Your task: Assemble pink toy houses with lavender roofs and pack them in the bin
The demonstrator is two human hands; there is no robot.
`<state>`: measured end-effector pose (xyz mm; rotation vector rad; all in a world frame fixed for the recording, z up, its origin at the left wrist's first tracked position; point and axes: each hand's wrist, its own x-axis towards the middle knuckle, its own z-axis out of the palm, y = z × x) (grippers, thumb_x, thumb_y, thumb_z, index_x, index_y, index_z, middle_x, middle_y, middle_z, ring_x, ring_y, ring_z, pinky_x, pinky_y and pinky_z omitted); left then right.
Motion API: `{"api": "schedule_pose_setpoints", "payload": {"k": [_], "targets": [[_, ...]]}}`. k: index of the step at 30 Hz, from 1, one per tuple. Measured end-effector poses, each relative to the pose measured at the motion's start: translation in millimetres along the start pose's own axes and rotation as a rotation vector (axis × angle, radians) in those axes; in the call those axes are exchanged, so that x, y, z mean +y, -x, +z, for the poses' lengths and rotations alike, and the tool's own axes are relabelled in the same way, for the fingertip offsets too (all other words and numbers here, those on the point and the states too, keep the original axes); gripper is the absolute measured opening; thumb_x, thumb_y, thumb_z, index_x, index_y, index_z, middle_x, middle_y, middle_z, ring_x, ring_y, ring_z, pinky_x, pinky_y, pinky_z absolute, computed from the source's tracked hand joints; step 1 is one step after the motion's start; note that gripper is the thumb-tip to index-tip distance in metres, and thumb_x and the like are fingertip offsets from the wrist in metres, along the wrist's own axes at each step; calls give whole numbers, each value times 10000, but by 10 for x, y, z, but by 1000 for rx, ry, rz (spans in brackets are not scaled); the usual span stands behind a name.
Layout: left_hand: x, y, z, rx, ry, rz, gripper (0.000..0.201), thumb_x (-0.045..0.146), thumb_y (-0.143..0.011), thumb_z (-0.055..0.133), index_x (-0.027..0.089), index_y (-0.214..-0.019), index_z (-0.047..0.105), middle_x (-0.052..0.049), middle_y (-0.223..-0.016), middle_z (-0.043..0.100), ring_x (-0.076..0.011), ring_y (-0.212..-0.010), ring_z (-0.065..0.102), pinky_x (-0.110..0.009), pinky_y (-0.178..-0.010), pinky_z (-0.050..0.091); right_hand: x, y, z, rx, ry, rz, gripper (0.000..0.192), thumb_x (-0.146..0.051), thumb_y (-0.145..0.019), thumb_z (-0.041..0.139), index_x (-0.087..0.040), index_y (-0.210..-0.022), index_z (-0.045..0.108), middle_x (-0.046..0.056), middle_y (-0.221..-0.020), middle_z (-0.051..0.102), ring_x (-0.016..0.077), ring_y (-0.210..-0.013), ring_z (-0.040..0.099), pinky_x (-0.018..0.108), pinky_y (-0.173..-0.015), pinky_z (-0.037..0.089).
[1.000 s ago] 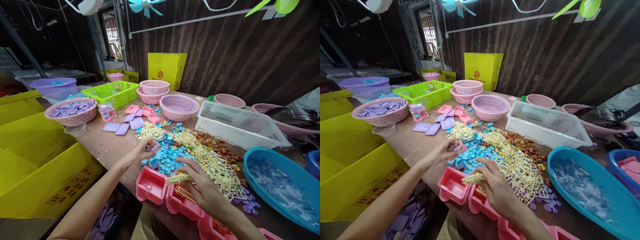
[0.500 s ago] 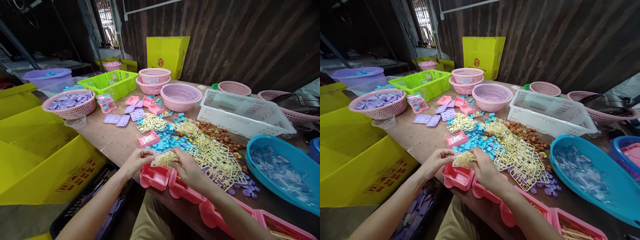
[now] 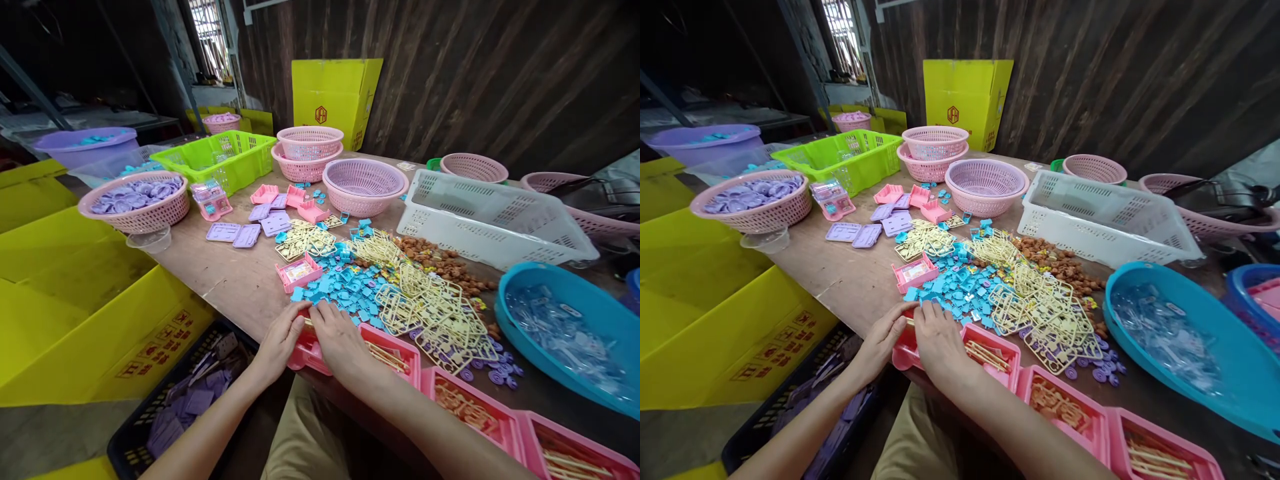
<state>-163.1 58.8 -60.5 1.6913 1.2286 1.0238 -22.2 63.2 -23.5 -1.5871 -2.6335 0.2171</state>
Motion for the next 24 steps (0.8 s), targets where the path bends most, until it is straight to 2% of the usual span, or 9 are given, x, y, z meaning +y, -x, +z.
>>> {"api": "schedule_pose_setpoints", "payload": {"k": [3, 6, 10, 15, 17, 19, 22, 24], "targets": [[-41, 44, 40, 21, 4, -33, 453, 417, -915, 351, 170, -1271, 481, -94, -1359, 476, -198, -1272, 414, -375, -1086, 292, -26, 17, 75, 46, 24, 19, 398, -98, -870, 419, -82, -1266, 459, 168, -1181, 554, 280, -1035, 502, 423, -808, 425], [-49, 52, 55, 75, -18, -56, 463, 403, -922, 341, 176, -1316, 433, -92, -1382, 452, -194, -1280, 408, -379, -1085, 301, 62, 107, 67, 163, -21, 3, 434, -193, -888, 458, -105, -1311, 424, 167, -1296, 492, 281, -1134, 445, 427, -862, 381], [-57, 33, 80, 55, -208, 33, 446, 360, -897, 405, 195, -1308, 456, -90, -1343, 494, -214, -1250, 443, -398, -1061, 341, 225, 388, -25, 303, -62, 37, 359, -218, -904, 429, -124, -1242, 503, 147, -1219, 559, 262, -1102, 469, 413, -869, 349], [-181, 8, 50, -53, -456, 148, 406, 324, -897, 374, 243, -1270, 513, -67, -1334, 496, -221, -1162, 523, -381, -992, 427, 452, 986, -84, 399, -88, 70, 344, -191, -901, 421, -155, -1229, 518, 112, -1192, 574, 215, -1100, 482, 362, -902, 334], [-231, -11, 24, -47, -550, 205, 410, 349, -902, 364, 255, -1274, 510, -69, -1320, 510, -237, -1149, 531, -406, -977, 435, 641, 1294, -91, 458, -24, 173, 342, -228, -914, 406, -164, -1231, 518, 112, -1171, 578, 220, -1092, 490, 368, -905, 330], [-229, -23, 26, 13, -680, 283, 410, 372, -910, 340, 260, -1256, 529, -88, -1294, 534, -282, -1168, 508, -498, -1000, 380, 878, 1644, -100, 486, 46, 336, 357, -308, -913, 414, -175, -1226, 525, 118, -1149, 581, 243, -1080, 498, 391, -892, 338], [-114, -10, 113, 63, -840, 415, 435, 407, -917, 317, 254, -1276, 510, -112, -1300, 530, -325, -1215, 456, -585, -1032, 260, 1204, 2157, -104, 414, 59, 535, 475, -455, -849, 494, -220, -1262, 506, 122, -1218, 540, 287, -1117, 478, 439, -892, 353], [-7, 2, 221, -10, -891, 486, 485, 460, -901, 351, 245, -1322, 459, -115, -1339, 495, -326, -1236, 434, -560, -1031, 269, 1329, 2401, -76, 319, 17, 574, 604, -519, -774, 565, -268, -1312, 455, 117, -1318, 468, 306, -1179, 439, 467, -919, 352]]}}
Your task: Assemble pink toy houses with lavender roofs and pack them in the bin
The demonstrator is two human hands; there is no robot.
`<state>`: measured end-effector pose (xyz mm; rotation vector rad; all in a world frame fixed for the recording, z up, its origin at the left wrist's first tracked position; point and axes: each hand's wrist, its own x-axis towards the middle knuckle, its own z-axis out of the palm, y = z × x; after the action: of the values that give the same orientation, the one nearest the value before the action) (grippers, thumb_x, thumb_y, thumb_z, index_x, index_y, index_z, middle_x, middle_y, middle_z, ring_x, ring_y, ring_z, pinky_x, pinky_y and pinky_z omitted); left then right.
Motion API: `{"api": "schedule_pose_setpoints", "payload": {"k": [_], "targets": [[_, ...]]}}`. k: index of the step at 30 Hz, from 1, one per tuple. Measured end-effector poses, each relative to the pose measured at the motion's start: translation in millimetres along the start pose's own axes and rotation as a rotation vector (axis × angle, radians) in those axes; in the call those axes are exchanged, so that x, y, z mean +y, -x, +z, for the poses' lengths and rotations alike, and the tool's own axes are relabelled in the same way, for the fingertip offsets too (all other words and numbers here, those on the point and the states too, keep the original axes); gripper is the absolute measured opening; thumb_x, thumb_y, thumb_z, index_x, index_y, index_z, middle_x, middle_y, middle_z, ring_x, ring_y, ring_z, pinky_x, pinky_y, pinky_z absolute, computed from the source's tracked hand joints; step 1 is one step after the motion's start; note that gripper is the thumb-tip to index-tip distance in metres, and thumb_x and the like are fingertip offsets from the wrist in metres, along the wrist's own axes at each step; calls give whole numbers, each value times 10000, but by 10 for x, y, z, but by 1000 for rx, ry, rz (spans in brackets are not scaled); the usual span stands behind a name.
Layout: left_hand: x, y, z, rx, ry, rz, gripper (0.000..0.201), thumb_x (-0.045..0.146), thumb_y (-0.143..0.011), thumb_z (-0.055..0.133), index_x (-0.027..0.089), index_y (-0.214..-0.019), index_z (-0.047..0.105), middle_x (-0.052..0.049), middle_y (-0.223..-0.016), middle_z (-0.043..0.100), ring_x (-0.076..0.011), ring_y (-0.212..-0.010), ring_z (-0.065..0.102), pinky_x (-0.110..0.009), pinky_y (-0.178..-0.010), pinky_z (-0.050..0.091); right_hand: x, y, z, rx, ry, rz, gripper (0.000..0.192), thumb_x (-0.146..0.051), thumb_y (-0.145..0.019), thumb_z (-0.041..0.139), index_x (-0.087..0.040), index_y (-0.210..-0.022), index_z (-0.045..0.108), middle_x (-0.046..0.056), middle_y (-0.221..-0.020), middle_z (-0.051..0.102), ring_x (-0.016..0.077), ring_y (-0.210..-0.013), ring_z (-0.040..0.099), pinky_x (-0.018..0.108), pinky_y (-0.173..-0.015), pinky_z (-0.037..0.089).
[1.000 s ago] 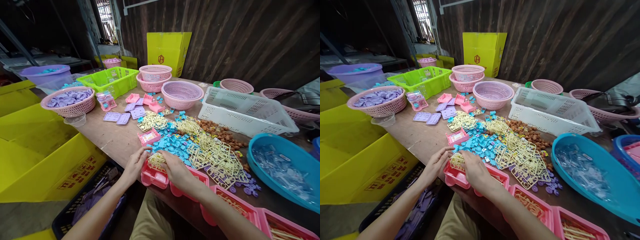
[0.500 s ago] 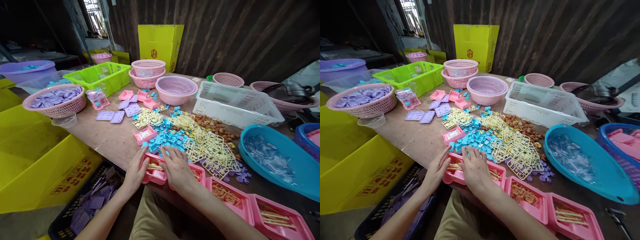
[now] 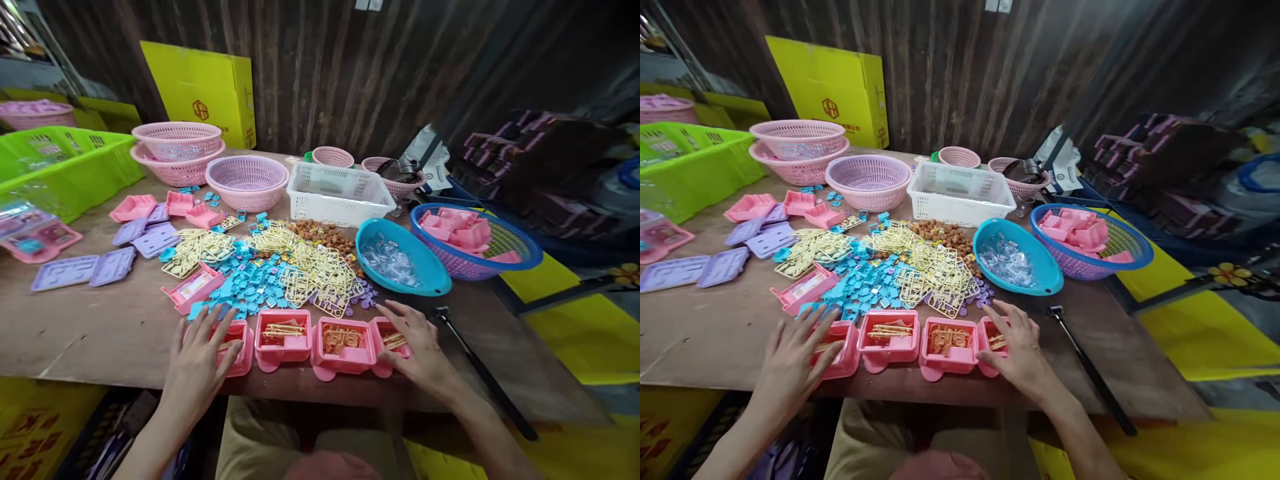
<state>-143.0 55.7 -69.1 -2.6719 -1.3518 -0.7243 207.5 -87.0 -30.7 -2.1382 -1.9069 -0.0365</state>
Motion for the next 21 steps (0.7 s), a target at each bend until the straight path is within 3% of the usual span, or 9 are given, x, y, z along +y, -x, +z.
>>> {"api": "schedule_pose_setpoints", "payload": {"k": [3, 6, 13, 18, 21], "targets": [[180, -101, 16, -143, -22, 96, 593, 530, -845, 455, 251, -1365, 394, -105, -1373, 460, -345, -1238, 429, -543, -1002, 302, 99, 123, 46, -111, 6, 3, 757, -527, -694, 640, -301, -1366, 374, 105, -1411, 377, 314, -1267, 361, 504, -983, 307], [250, -210, 32, -278, 8, 159, 648, 528, -810, 530, 267, -1378, 358, -79, -1379, 456, -334, -1234, 435, -538, -1010, 283, -2, 153, 142, -124, 53, 20, 754, -487, -698, 651, -275, -1368, 379, 105, -1414, 384, 316, -1300, 316, 527, -1010, 277], [251, -381, -72, -393, 142, 147, 575, 507, -778, 594, 216, -1263, 491, -103, -1274, 557, -279, -1175, 495, -484, -1024, 287, -158, 174, 289, 58, 148, 34, 590, -370, -745, 599, -262, -1310, 468, 112, -1328, 478, 332, -1242, 386, 530, -924, 375], [399, -369, -97, -440, 185, 122, 740, 523, -732, 637, 234, -1359, 370, -116, -1369, 461, -313, -1241, 424, -557, -1057, 216, -77, 150, 412, 165, 181, -23, 577, -437, -749, 530, -284, -1302, 477, 112, -1268, 530, 350, -1177, 449, 530, -845, 421], [448, -357, -105, -449, 242, 134, 714, 527, -754, 611, 251, -1363, 360, -101, -1383, 448, -319, -1271, 387, -584, -1071, 167, 44, 125, 550, 215, 173, -56, 534, -496, -745, 485, -309, -1242, 531, 111, -1194, 576, 358, -1116, 502, 533, -794, 439]]}}
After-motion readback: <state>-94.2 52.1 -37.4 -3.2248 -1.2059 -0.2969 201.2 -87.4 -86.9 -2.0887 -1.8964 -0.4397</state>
